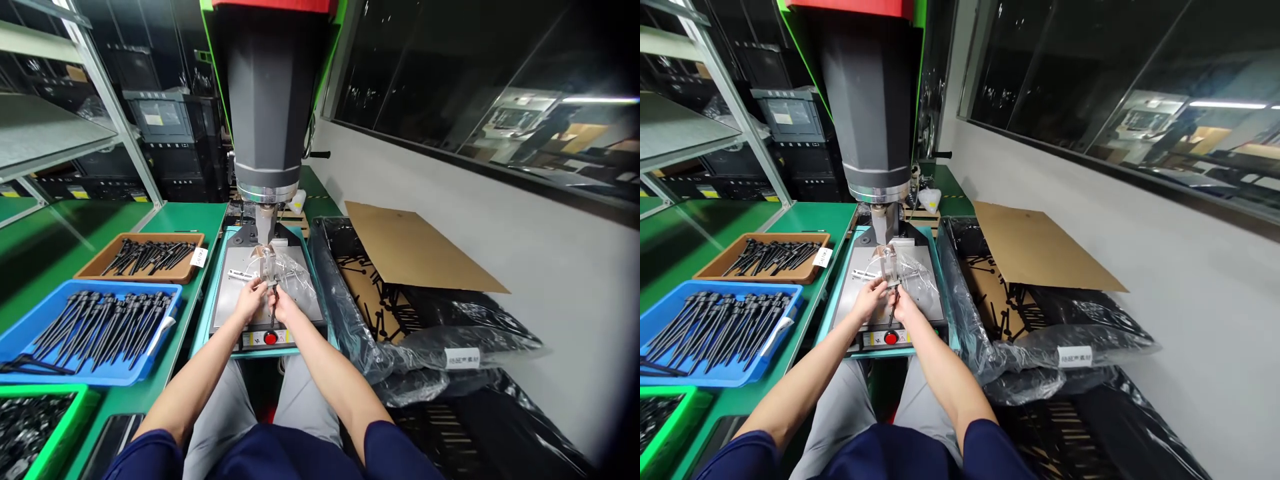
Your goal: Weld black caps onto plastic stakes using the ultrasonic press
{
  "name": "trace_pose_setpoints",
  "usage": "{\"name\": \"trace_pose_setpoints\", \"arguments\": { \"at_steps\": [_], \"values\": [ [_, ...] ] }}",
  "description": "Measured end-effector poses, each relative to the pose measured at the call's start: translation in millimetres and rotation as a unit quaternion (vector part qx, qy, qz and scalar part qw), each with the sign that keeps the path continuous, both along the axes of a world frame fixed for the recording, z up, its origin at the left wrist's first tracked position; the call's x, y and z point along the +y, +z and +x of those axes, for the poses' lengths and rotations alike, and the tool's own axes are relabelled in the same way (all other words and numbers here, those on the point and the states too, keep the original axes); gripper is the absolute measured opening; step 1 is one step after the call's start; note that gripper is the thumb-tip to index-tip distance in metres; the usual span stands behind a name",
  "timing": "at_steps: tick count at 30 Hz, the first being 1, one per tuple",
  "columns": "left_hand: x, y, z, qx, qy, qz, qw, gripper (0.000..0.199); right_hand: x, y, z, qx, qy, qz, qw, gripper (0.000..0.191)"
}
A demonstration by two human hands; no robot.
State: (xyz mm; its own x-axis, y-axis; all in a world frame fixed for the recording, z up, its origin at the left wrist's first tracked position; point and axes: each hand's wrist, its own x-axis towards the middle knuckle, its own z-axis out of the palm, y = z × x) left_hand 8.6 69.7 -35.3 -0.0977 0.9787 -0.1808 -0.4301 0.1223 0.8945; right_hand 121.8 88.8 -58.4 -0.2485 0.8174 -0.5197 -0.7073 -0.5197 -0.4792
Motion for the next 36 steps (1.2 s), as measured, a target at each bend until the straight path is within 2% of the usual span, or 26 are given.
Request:
{"name": "trace_pose_setpoints", "arguments": {
  "at_steps": [3,6,8,11,14,18,20,23,26,29,31,33,36],
  "values": [
    [7.0,-1.7,-0.8,-0.042,0.005,-0.011,0.999,0.044,10.9,-0.3,2.1,0.041,-0.056,0.015,0.998,0.033],
    [8.3,-1.6,-6.5,-0.075,0.030,-0.008,0.997,0.054,11.4,0.4,11.5,0.088,-0.078,0.040,0.992,0.027],
    [8.4,1.4,-10.2,-0.100,0.059,0.007,0.993,0.055,9.0,0.7,18.6,0.119,-0.073,0.061,0.988,0.022],
    [8.4,9.5,-12.3,-0.122,0.107,0.037,0.986,0.047,6.9,1.0,22.8,0.146,-0.036,0.110,0.983,0.013],
    [7.9,18.0,-10.1,-0.126,0.139,0.049,0.981,0.042,11.5,3.7,15.6,0.101,-0.058,0.189,0.975,0.013],
    [5.1,28.6,-5.8,-0.143,0.128,0.049,0.980,0.039,26.9,9.6,0.9,-0.003,-0.133,0.272,0.953,0.024],
    [3.1,34.6,-4.8,-0.162,0.123,0.043,0.978,0.038,34.0,11.3,-1.3,-0.012,-0.158,0.271,0.950,0.026],
    [0.1,43.6,-4.4,-0.181,0.128,0.040,0.974,0.040,37.9,12.0,6.1,0.019,-0.167,0.248,0.954,0.018],
    [-2.7,49.7,-3.5,-0.182,0.121,0.046,0.975,0.043,33.2,12.2,19.7,0.108,-0.129,0.229,0.959,0.017],
    [-5.1,51.0,-1.4,-0.160,0.112,0.045,0.980,0.043,28.1,13.3,24.7,0.204,-0.095,0.235,0.946,0.017],
    [-6.3,50.1,0.1,-0.140,0.110,0.050,0.983,0.042,28.2,14.6,18.5,0.169,-0.081,0.243,0.952,0.019],
    [-7.1,49.2,0.9,-0.125,0.109,0.056,0.985,0.041,30.5,15.6,6.7,0.084,-0.091,0.255,0.959,0.021],
    [-7.8,49.1,0.5,-0.112,0.107,0.055,0.986,0.042,33.8,16.0,-10.6,-0.053,-0.163,0.288,0.942,0.027]
  ]
}}
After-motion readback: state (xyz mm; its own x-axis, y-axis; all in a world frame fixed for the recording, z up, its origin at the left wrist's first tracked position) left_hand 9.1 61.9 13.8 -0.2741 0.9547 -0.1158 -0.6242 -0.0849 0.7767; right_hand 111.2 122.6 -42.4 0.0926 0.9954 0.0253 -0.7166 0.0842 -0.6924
